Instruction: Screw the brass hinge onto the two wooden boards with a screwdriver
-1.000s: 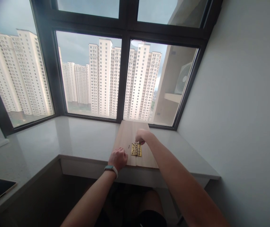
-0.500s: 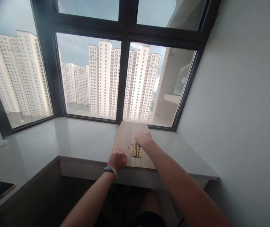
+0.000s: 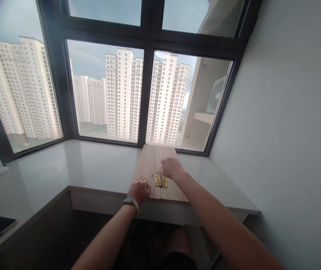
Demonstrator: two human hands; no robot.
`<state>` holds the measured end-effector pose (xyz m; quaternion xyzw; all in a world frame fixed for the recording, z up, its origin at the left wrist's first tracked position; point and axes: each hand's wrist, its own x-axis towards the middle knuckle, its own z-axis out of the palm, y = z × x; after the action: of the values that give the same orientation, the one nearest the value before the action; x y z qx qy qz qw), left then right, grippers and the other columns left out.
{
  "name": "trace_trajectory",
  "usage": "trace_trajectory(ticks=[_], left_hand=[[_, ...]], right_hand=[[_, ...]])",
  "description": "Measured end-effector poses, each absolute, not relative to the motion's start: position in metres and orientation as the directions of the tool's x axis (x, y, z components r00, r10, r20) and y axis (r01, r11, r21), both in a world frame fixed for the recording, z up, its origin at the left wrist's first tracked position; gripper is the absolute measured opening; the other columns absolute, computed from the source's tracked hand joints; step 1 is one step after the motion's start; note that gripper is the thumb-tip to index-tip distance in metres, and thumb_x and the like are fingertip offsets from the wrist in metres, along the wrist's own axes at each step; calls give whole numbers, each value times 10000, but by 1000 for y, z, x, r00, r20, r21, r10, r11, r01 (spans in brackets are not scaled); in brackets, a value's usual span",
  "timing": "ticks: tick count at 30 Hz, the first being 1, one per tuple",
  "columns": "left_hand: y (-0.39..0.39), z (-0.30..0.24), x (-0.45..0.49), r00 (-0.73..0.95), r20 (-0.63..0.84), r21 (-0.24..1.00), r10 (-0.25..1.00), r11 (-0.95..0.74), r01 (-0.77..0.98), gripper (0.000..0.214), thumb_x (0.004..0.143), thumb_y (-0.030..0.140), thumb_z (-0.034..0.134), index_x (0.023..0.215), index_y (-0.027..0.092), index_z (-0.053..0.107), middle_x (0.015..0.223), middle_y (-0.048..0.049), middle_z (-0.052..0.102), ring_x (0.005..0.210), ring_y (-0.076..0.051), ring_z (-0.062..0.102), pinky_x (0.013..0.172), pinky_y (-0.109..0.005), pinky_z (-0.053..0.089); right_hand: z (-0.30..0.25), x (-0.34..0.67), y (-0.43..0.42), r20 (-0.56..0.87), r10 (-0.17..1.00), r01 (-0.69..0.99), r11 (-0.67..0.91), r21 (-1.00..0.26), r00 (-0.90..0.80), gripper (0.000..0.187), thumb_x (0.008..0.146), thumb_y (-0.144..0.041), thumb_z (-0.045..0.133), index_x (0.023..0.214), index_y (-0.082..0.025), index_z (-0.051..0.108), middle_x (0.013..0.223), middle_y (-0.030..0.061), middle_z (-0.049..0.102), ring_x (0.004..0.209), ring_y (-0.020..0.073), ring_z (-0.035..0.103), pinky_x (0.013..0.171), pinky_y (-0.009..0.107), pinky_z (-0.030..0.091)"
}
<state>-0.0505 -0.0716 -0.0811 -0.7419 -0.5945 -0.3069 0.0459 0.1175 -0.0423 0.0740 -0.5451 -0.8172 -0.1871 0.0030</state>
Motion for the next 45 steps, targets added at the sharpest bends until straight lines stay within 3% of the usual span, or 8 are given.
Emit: trace_trajectory(ticks=[6,10,14,17,25,32,37,45], left_hand=[[-71,-82,-52,120,506,288,854,-299,910,264,953,229,458,897,148,703,1004,-125,707,1011,-224,655,992,-377,461],[-72,-82,-51,112,512,293,851,-296,909,260,956,234,461,895,151,700,1010,-120,706,1023,-225,657,993,-376,465],[-74,-80,-50,110,505,304,856,-295,906,271,965,237,455,902,153,705,1023,-120,711,1035,-225,659,992,-376,474],[-76,-77,-50,110,490,306,865,-288,907,264,965,229,464,903,153,709,1040,-125,714,1059,-226,655,1002,-374,471],[-75,-77,-49,104,480,289,871,-268,919,243,942,210,486,938,145,721,1076,-130,715,1126,-234,638,1030,-378,451],[-76,-75,-49,101,468,290,878,-260,921,247,951,214,481,937,151,720,1070,-125,713,1089,-230,651,1027,-377,457],[-76,-76,-49,109,482,299,869,-281,912,270,961,222,459,917,149,715,1058,-129,715,1070,-230,660,992,-364,484],[-75,-77,-49,113,488,292,866,-284,913,258,953,215,459,909,148,705,968,-115,704,977,-213,657,957,-354,485]], right_hand=[[52,116,-45,382,910,987,154,46,-160,425,957,-547,510,940,-169,702,887,135,723,841,242,683,732,294,440],[34,117,-45,547,835,972,172,-161,-58,438,996,-560,423,934,-181,634,882,117,702,844,229,660,735,292,430],[21,112,-40,547,824,760,261,-595,145,498,995,-630,327,872,-205,556,793,66,668,716,195,617,639,275,441],[18,101,-38,502,822,606,261,-752,269,626,956,-744,200,797,-228,517,648,37,596,599,193,556,550,283,424],[23,87,-36,445,827,534,219,-817,342,639,948,-715,163,601,-255,439,475,9,446,500,183,473,498,294,395],[20,101,-22,367,929,367,329,-870,38,346,913,-446,268,619,-271,319,496,-34,373,445,136,353,466,244,363],[11,95,-27,447,864,298,374,-878,233,200,873,-386,320,775,-246,425,672,-1,545,577,153,502,549,241,426],[8,70,-46,427,783,457,207,-865,453,500,1001,-446,94,1135,-187,500,1086,151,628,938,225,599,799,301,457]])
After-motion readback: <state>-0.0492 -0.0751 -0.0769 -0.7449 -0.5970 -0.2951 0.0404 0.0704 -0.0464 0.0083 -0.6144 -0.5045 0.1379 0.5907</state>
